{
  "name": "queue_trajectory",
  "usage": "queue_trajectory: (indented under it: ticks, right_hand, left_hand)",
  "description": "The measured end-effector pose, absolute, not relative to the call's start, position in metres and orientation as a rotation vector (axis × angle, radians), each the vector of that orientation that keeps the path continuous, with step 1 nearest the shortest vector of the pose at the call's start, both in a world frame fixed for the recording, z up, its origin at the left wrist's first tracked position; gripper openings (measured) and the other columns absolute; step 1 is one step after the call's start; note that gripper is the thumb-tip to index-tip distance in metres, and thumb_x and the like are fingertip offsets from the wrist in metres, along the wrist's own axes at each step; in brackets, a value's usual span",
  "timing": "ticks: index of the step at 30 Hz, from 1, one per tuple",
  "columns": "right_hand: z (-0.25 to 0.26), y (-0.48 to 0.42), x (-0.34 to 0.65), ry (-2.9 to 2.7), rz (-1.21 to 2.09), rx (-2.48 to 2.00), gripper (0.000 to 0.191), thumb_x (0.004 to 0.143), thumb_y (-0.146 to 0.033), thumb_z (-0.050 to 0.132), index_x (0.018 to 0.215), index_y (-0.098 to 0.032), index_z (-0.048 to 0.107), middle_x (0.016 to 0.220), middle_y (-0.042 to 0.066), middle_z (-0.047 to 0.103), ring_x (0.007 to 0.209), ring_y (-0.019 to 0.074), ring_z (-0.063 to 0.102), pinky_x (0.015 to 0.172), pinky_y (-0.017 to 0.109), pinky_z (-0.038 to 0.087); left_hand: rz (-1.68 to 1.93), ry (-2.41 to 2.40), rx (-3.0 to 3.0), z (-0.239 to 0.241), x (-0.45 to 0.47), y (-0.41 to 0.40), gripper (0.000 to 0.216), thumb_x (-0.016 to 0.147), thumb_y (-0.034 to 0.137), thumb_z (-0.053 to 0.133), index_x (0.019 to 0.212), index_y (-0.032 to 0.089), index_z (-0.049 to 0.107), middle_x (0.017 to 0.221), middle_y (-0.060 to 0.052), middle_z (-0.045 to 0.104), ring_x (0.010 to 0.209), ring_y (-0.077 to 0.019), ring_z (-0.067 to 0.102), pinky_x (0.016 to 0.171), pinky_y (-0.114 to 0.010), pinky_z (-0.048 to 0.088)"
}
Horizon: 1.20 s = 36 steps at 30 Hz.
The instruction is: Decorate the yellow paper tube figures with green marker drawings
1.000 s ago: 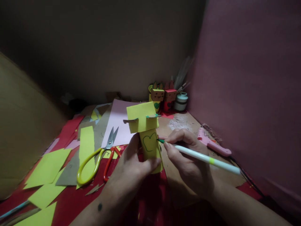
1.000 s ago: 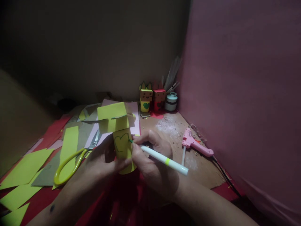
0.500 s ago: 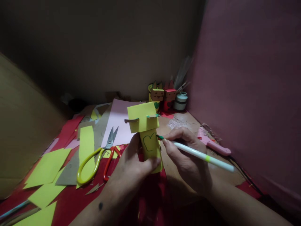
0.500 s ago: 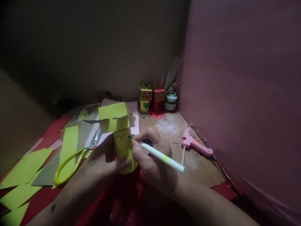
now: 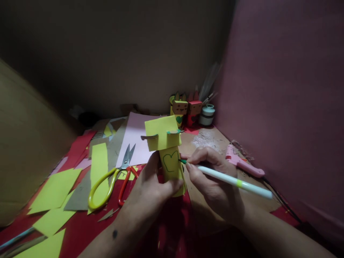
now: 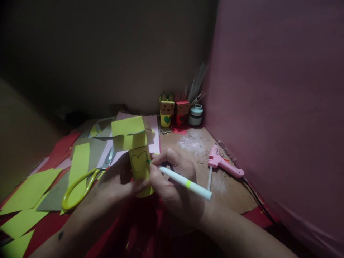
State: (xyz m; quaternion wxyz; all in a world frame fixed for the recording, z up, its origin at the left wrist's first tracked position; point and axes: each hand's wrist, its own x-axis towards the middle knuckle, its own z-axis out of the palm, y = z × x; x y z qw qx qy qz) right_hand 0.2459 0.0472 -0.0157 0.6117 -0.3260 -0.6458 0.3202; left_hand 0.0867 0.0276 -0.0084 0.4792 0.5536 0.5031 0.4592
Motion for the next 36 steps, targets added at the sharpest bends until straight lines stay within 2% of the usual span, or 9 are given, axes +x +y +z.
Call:
queue_trajectory:
  ticks: [9, 16, 23, 26, 30, 34, 36]
  right_hand:
    - [-0.0109, 0.0445, 0.2451, -1.523, 0.751, -0.716, 0.017, 0.079, -0.010, 0.067, 0.070, -0.022, 0.059, 0.062, -0.005, 0.060, 0.048, 0.0076, 0.047, 0.044, 0.020, 0.040]
    - [-0.0120, 0.0440, 0.2476, -1.562, 0.746, -0.701, 0.016, 0.080, -0.009, 0.065, 0.072, -0.022, 0.059, 0.065, -0.005, 0.059, 0.052, 0.0082, 0.047, 0.046, 0.021, 0.040]
    - [-0.0126, 0.0405, 0.2473, -1.567, 0.775, -0.666, 0.020, 0.082, -0.008, 0.064, 0.070, -0.022, 0.056, 0.066, -0.007, 0.054, 0.050, 0.0063, 0.044, 0.044, 0.021, 0.037]
    - [-0.0121, 0.0398, 0.2472, -1.570, 0.777, -0.673, 0.020, 0.081, -0.007, 0.063, 0.071, -0.022, 0.056, 0.067, -0.006, 0.054, 0.050, 0.0064, 0.046, 0.044, 0.020, 0.037]
    - [-0.0136, 0.0397, 0.2471, -1.572, 0.766, -0.673, 0.019, 0.081, -0.008, 0.064, 0.072, -0.022, 0.057, 0.067, -0.007, 0.052, 0.051, 0.0068, 0.048, 0.045, 0.020, 0.040]
    - [-0.0178, 0.0384, 0.2472, -1.581, 0.700, -0.687, 0.018, 0.082, -0.009, 0.066, 0.072, -0.023, 0.058, 0.066, -0.007, 0.052, 0.056, 0.0085, 0.053, 0.059, 0.023, 0.051]
    - [-0.0191, 0.0373, 0.2470, -1.599, 0.669, -0.699, 0.018, 0.082, -0.010, 0.067, 0.072, -0.023, 0.058, 0.064, -0.007, 0.053, 0.056, 0.0088, 0.052, 0.061, 0.024, 0.052]
  left_hand:
    - [1.117, 1.288, 1.314, -0.0082, 0.0871, 0.0277, 0.048, 0.074, 0.029, 0.081, 0.121, 0.027, 0.068, 0.127, -0.010, 0.076, 0.121, -0.0389, 0.068, 0.101, -0.054, 0.054]
    - [1.128, 1.266, 1.346, -0.0072, 0.0871, 0.0273, 0.045, 0.074, 0.027, 0.082, 0.117, 0.028, 0.071, 0.125, -0.008, 0.076, 0.113, -0.0359, 0.072, 0.096, -0.049, 0.057]
    - [1.113, 1.240, 1.306, -0.0070, 0.0869, 0.0263, 0.045, 0.077, 0.029, 0.080, 0.120, 0.028, 0.066, 0.128, -0.007, 0.075, 0.121, -0.0360, 0.068, 0.102, -0.052, 0.053]
    - [1.111, 1.227, 1.300, -0.0071, 0.0869, 0.0262, 0.047, 0.077, 0.028, 0.080, 0.121, 0.027, 0.064, 0.127, -0.009, 0.075, 0.119, -0.0361, 0.069, 0.099, -0.051, 0.055]
    - [1.102, 1.220, 1.303, -0.0053, 0.0874, 0.0253, 0.042, 0.079, 0.029, 0.077, 0.119, 0.027, 0.064, 0.123, -0.009, 0.075, 0.114, -0.0355, 0.070, 0.094, -0.050, 0.056]
    - [1.098, 1.254, 1.332, -0.0025, 0.0878, 0.0239, 0.042, 0.077, 0.025, 0.075, 0.118, 0.025, 0.065, 0.121, -0.010, 0.076, 0.113, -0.0363, 0.070, 0.095, -0.051, 0.055]
    - [1.106, 1.242, 1.331, -0.0019, 0.0880, 0.0240, 0.043, 0.076, 0.022, 0.075, 0.118, 0.025, 0.065, 0.121, -0.010, 0.076, 0.114, -0.0365, 0.069, 0.097, -0.051, 0.055]
